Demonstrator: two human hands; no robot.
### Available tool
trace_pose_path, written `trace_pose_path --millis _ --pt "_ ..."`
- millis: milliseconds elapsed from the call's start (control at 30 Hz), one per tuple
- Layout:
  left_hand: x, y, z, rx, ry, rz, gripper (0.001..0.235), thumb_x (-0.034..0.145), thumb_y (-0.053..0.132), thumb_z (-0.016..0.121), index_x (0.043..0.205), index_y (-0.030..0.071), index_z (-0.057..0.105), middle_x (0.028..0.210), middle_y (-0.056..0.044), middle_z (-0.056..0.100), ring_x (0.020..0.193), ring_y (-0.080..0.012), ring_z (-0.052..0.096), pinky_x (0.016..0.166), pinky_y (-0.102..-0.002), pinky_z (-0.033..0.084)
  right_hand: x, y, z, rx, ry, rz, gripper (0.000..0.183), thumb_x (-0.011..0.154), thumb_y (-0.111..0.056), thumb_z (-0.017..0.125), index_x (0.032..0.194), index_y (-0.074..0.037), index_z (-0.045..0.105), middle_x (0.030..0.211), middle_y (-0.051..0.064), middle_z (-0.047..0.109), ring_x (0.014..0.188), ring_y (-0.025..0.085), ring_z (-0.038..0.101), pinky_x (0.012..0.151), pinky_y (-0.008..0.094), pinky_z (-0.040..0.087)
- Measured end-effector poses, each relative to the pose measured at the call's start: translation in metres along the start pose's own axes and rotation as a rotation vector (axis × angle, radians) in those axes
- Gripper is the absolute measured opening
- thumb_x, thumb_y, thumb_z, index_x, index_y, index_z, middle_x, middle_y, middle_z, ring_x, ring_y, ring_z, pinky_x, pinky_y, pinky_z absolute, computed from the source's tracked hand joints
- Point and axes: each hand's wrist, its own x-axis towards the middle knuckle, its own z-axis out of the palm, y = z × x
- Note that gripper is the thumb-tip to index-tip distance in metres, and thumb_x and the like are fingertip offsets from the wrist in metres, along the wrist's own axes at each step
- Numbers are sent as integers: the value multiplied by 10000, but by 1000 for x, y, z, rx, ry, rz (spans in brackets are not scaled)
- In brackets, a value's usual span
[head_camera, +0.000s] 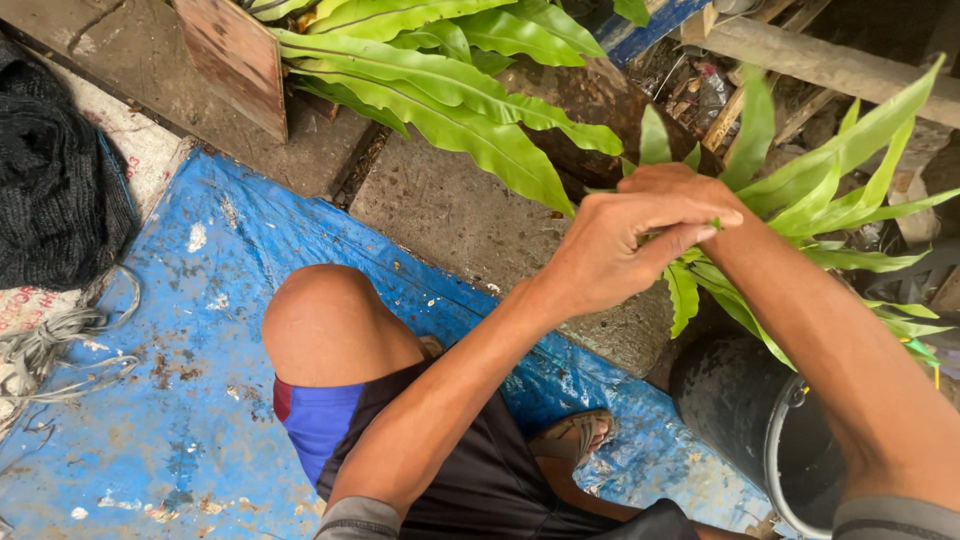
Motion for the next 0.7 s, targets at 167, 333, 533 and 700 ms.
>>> trace_pose_path --millis 167,333,533,700 --pt "3 -4 -3 -131 92 -163 205 1042 52 679 1238 53 738 1130 -63 787 962 -58 720 903 -257 621 19 19 8 285 -72 155 178 870 -230 722 978 -89 731 962 97 742 862 260 702 739 410 566" --pt "7 -12 -7 -267 166 -123 197 1065 32 649 1249 -1 711 1185 -69 752 1065 -72 708 1001 -273 614 6 47 -6 468 -107 63 369 805 -127 788 1160 -108 687 1151 115 709 1043 264 667 893 410 538" --pt "9 -14 -2 -233 185 -180 212 1045 15 673 1250 -8 721 1178 -63 768 1029 -61 681 916 -258 603 -10 49 0 556 -138 160 599 775 -52 838 1342 -101 653 1343 160 680 1223 282 642 1046 419 519" --pt "9 -14 1 -205 220 -173 209 1055 11 669 1255 -13 725 1136 -64 773 1012 -67 682 900 -247 585 -24 39 -2 503 -202 70 437 822 -136 762 1246 -44 711 1180 177 763 1119 311 690 959 434 550"
